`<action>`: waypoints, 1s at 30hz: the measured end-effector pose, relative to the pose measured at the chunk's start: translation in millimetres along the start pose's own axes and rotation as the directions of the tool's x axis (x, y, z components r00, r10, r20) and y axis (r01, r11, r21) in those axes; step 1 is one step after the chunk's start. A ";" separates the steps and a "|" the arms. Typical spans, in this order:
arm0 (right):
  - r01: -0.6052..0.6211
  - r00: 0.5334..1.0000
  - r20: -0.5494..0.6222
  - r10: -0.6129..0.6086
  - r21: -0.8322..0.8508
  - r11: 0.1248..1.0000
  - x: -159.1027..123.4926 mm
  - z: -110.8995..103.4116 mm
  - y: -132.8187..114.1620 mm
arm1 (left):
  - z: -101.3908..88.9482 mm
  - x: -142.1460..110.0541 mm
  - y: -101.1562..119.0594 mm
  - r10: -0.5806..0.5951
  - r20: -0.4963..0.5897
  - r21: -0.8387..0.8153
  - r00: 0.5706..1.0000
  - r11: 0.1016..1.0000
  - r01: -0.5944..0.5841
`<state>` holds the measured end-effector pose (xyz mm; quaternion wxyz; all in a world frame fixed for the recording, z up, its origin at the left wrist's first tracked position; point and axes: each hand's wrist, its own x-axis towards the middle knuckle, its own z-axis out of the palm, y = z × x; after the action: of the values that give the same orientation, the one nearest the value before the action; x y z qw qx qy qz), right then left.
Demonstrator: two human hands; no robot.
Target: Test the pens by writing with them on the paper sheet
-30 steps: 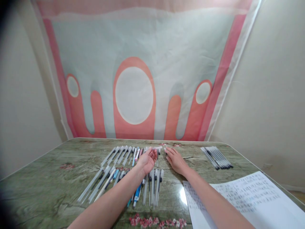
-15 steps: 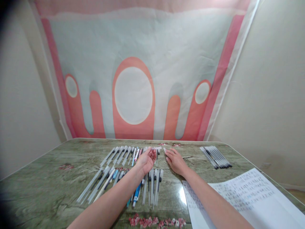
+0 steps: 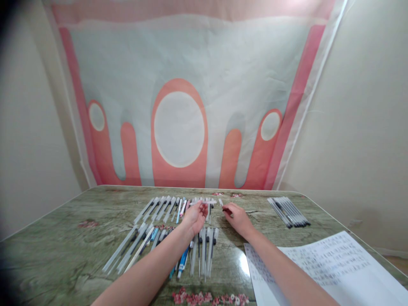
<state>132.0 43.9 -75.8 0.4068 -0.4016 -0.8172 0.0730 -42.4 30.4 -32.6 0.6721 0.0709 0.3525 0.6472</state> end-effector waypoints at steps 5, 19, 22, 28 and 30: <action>0.030 0.988 -0.152 -0.007 0.149 0.988 8.3 -11.2 -27.4 | -1.7 1.0 -3.2 0.023 -0.028 0.020 0.999 1.000 -0.022; 0.038 0.978 -0.207 -0.003 0.163 0.986 11.8 -18.3 -45.6 | -2.2 -2.5 -8.3 0.055 0.007 0.072 0.998 0.996 -0.055; 0.034 0.977 -0.212 0.001 0.161 0.986 11.9 -18.7 -46.7 | -2.9 -2.2 -9.0 0.056 0.017 0.078 0.998 0.995 -0.057; 0.042 0.975 -0.221 -0.006 0.159 0.986 12.3 -18.9 -47.4 | -2.9 -2.2 -9.7 0.056 0.021 0.083 0.998 0.995 -0.058; 0.037 0.976 -0.216 0.000 0.164 0.986 12.2 -18.6 -48.0 | -2.4 -2.8 -10.0 0.055 0.022 0.082 0.998 0.995 -0.057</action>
<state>112.6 16.8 -34.8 0.5256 -0.3641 -0.7632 0.0936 -35.3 25.5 -38.9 0.6537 0.1148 0.3703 0.6499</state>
